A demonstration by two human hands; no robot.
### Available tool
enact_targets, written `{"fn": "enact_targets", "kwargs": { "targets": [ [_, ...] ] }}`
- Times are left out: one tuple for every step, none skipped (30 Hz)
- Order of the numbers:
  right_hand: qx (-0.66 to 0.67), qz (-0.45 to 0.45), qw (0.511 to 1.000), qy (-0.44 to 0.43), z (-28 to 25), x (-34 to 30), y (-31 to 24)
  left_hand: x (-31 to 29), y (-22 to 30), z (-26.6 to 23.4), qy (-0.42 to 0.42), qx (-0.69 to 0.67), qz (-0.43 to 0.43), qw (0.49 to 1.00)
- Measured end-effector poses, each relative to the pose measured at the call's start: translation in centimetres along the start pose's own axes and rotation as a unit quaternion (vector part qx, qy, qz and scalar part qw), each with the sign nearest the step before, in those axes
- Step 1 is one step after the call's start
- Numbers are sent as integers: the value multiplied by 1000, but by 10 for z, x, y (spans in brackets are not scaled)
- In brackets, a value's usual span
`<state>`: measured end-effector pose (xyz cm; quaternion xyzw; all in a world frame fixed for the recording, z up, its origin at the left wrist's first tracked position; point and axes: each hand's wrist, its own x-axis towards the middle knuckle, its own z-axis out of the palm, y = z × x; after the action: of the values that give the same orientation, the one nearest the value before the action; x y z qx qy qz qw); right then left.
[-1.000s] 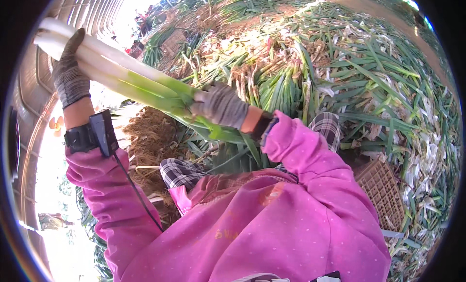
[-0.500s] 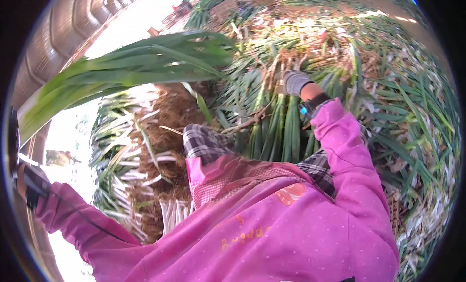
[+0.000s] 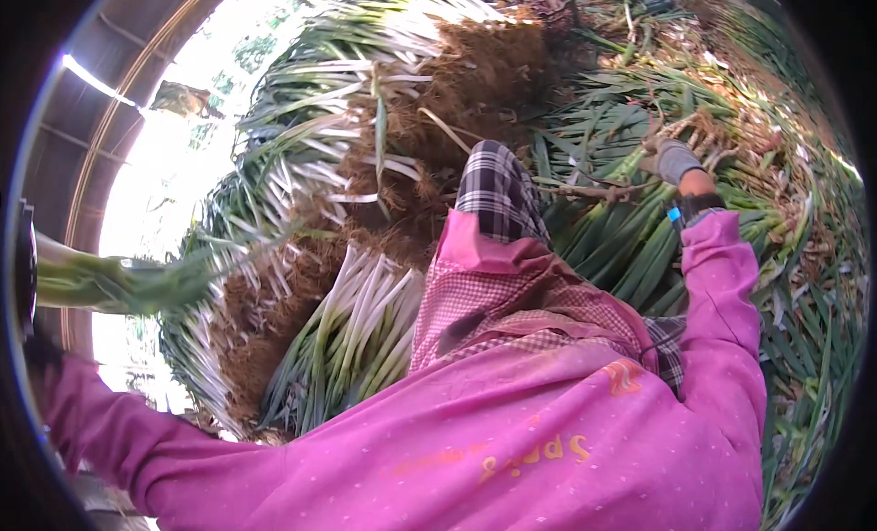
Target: The person pulls leeks from a pile, peels away the outer layers, and trims the roots and tops with a knife. They gather the cleaned leeks into a bunch and place them onto a separate pile.
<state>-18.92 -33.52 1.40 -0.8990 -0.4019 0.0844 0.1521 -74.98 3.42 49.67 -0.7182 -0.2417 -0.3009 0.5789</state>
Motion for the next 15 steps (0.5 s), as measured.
{"fn": "enact_targets", "kwargs": {
  "targets": [
    [3,5,1000,0,1,-2,-4,-18,18,11,-58,-5,7,998],
    [5,12,1000,1,-1,-7,-7,-39,36,23,-117,-16,14,993],
    [-10,49,998,-27,-5,-13,-10,-59,54,33,-172,-27,19,985],
    [-26,93,994,-53,-8,-23,-7,-79,76,44,-224,-42,24,973],
    [-34,100,993,-47,10,-25,28,-101,98,54,-286,-61,28,956],
    [-42,107,993,-35,24,-28,68,-130,122,62,-344,-85,31,935],
    [-63,139,987,-47,28,-42,81,-157,154,76,-401,-113,37,908],
    [-77,158,983,-58,30,-50,80,-193,171,78,-472,-252,-31,844],
    [-64,178,978,-86,23,-59,80,-246,188,101,-402,-296,33,866],
    [-50,200,972,-115,16,-70,76,-299,208,125,-433,-281,34,856],
    [-51,208,971,-110,16,-76,81,-339,242,139,-509,-195,-3,839],
    [-48,235,965,-107,20,-86,99,-364,268,154,-590,-166,20,790],
    [-44,257,959,-109,24,-97,108,-389,290,166,-658,-158,-6,737],
    [-41,243,963,-111,19,-94,81,-418,297,177,-676,-185,32,712],
    [-42,265,957,-107,5,-109,59,-385,330,173,-722,-261,-9,640]
  ]
}}
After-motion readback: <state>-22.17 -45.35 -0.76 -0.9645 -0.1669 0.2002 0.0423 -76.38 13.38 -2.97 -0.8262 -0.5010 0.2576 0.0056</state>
